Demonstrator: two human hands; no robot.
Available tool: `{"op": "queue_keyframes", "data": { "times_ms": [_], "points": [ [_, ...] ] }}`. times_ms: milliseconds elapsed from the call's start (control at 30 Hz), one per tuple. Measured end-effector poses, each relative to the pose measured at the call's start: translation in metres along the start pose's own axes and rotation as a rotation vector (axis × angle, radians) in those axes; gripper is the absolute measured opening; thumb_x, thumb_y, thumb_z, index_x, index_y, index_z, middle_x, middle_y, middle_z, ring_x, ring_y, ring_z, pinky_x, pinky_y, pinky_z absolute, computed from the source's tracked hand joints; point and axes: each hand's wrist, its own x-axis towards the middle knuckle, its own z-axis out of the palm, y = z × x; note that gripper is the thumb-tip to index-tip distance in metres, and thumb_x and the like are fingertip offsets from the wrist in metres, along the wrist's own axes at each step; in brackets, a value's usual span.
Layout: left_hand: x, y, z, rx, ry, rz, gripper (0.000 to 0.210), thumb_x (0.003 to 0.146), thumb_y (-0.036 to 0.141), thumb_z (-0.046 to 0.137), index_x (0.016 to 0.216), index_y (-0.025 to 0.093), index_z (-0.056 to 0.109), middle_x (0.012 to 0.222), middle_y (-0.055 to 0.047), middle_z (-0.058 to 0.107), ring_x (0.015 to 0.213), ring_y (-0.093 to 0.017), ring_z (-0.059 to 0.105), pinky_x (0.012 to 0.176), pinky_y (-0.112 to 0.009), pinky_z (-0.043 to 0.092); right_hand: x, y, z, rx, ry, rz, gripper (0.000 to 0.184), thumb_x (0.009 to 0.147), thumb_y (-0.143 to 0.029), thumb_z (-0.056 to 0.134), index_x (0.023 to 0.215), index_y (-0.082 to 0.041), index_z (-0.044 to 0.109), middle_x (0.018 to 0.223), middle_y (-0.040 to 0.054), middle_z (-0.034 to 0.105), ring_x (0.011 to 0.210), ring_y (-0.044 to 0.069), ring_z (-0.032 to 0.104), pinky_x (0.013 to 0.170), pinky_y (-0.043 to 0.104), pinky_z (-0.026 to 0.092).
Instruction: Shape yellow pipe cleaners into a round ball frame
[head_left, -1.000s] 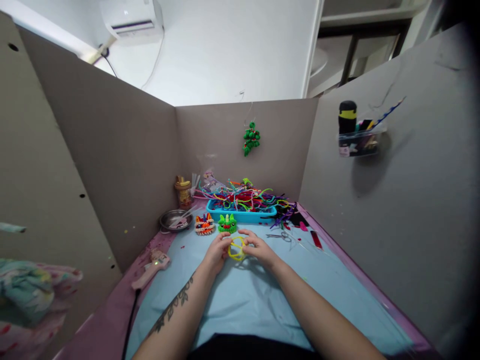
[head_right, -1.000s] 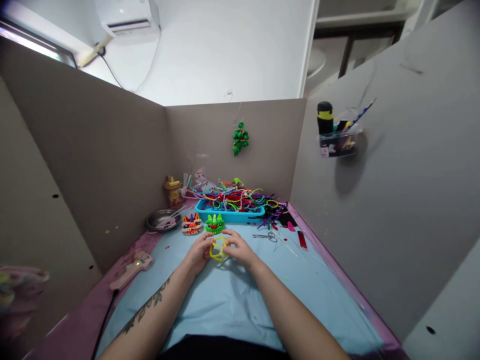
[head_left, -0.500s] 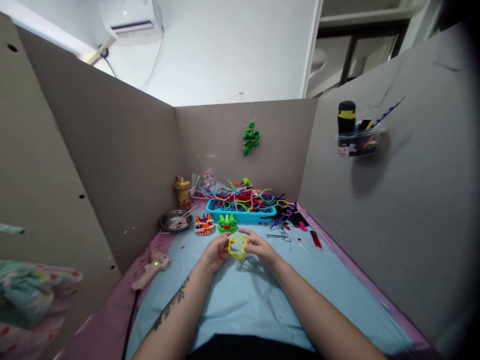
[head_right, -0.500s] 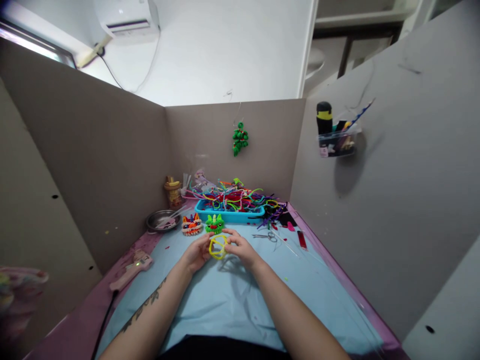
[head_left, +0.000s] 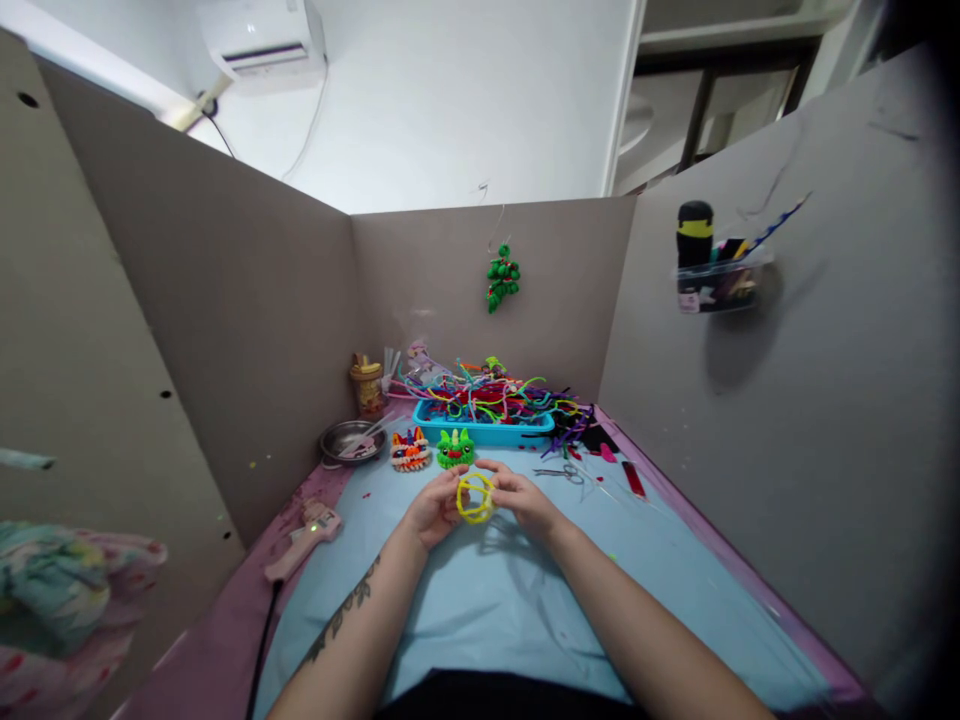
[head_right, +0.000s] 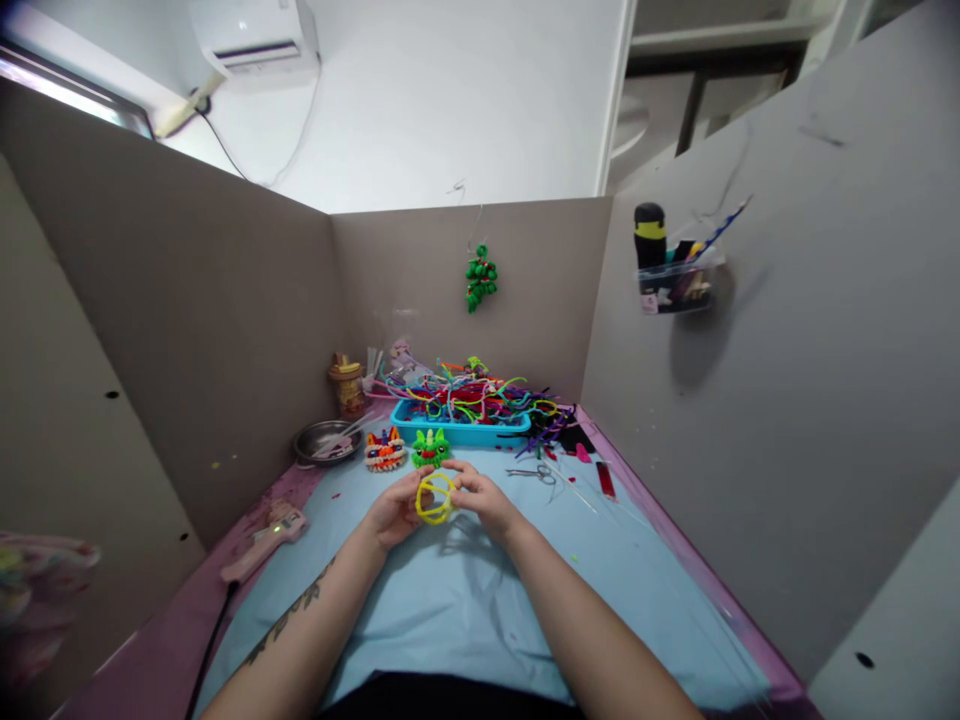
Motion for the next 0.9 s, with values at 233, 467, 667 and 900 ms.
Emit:
{"op": "queue_keyframes", "data": {
  "times_ms": [233, 467, 667, 900],
  "points": [
    [-0.003, -0.001, 0.004, 0.138, 0.023, 0.049, 0.050, 0.058, 0.028, 0.074, 0.103, 0.017, 0.054, 0.073, -0.003, 0.059, 0.045, -0.005, 0.044, 0.038, -0.017, 0.024, 0.000, 0.000, 0.000, -0.037, -0.042, -0.008, 0.031, 0.062, -0.047, 0.068, 0.069, -0.017, 0.062, 0.127, 0.0094, 0.044, 0.120, 0.027, 0.040, 0.096, 0.038, 0.032],
    [0.003, 0.001, 0.008, 0.381, 0.228, 0.366, 0.035, 0.066, 0.039, 0.066, 0.091, 0.017, 0.056, 0.065, 0.000, 0.060, 0.045, -0.006, 0.043, 0.043, -0.018, 0.027, 0.001, -0.002, -0.002, -0.320, 0.117, -0.153, 0.023, 0.070, -0.043, 0.062, 0.072, -0.020, 0.060, 0.123, 0.0080, 0.047, 0.119, 0.023, 0.040, 0.101, 0.039, 0.026],
    [0.000, -0.001, 0.011, 0.762, 0.300, 0.590, 0.027, 0.066, 0.032, 0.065, 0.088, 0.017, 0.063, 0.078, -0.005, 0.065, 0.070, -0.015, 0.056, 0.060, -0.024, 0.038, -0.002, -0.006, 0.001, -0.511, 0.188, -0.196, 0.010, 0.072, -0.031, 0.060, 0.072, -0.021, 0.060, 0.122, 0.0073, 0.046, 0.118, 0.023, 0.038, 0.102, 0.039, 0.024],
    [-0.005, 0.000, 0.017, 0.783, 0.417, 0.624, 0.018, 0.063, 0.027, 0.066, 0.079, 0.019, 0.067, 0.072, -0.003, 0.065, 0.066, -0.016, 0.055, 0.061, -0.025, 0.038, -0.005, -0.013, 0.008, -0.596, 0.194, -0.235, 0.005, 0.071, -0.026, 0.059, 0.070, -0.021, 0.059, 0.121, 0.0062, 0.045, 0.117, 0.022, 0.036, 0.101, 0.039, 0.024]
  ]
}}
